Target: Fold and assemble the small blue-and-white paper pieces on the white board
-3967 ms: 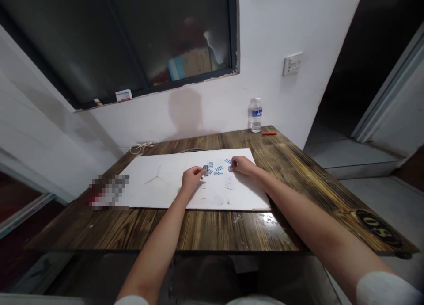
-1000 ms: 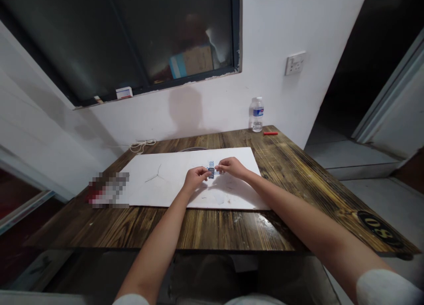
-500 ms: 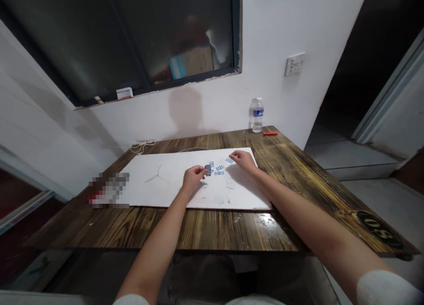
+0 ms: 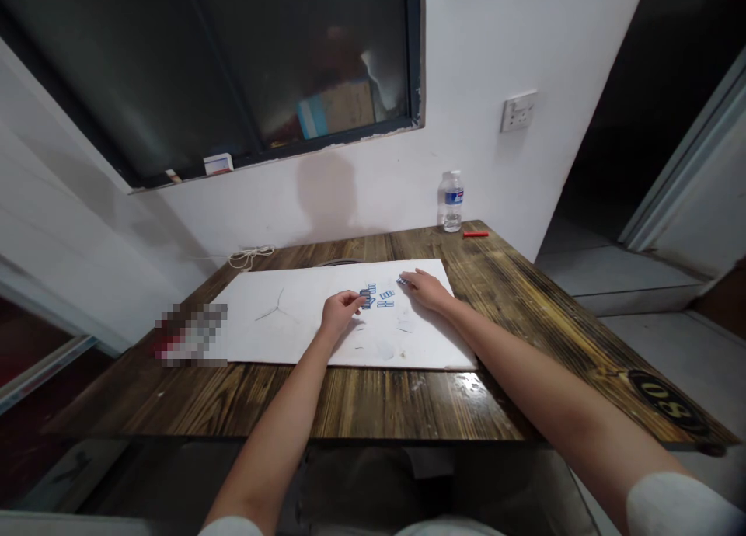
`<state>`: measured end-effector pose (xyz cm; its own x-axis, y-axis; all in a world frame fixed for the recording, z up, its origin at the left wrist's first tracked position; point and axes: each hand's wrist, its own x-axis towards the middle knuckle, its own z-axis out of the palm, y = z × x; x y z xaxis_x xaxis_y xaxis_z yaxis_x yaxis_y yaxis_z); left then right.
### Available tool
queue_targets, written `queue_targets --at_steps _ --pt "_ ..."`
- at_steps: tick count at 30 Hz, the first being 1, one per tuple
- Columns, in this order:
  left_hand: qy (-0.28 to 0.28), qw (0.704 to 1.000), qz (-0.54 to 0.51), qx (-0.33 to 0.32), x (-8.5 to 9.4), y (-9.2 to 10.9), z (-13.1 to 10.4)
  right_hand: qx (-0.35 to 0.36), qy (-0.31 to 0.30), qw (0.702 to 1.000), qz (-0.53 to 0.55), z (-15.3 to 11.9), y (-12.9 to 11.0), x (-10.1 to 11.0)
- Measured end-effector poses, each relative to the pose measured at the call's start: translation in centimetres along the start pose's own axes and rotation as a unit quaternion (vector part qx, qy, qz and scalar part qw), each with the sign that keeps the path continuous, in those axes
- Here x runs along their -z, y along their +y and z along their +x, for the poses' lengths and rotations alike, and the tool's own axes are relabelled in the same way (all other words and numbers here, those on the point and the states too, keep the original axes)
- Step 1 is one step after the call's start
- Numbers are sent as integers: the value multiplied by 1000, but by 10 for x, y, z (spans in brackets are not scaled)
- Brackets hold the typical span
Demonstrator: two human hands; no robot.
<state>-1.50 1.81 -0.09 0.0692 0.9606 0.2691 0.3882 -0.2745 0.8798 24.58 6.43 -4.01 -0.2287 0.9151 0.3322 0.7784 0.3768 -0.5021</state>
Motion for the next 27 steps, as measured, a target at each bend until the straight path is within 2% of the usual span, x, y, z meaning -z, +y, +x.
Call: queue_targets --at_steps 5,12,20,27 --pt "-3 1000 -3 3 0 1 0 42 -43 997 -57 -4 -8 5" --pt "-3 1000 4 9 -1 -2 0 5 -79 987 -143 -6 -27 21" --pt "-4 1000 -4 7 -1 -5 2 -32 -60 981 -182 -9 -38 31" --pt "-3 1000 2 10 0 -2 1 -30 -44 981 -187 -9 -37 30"
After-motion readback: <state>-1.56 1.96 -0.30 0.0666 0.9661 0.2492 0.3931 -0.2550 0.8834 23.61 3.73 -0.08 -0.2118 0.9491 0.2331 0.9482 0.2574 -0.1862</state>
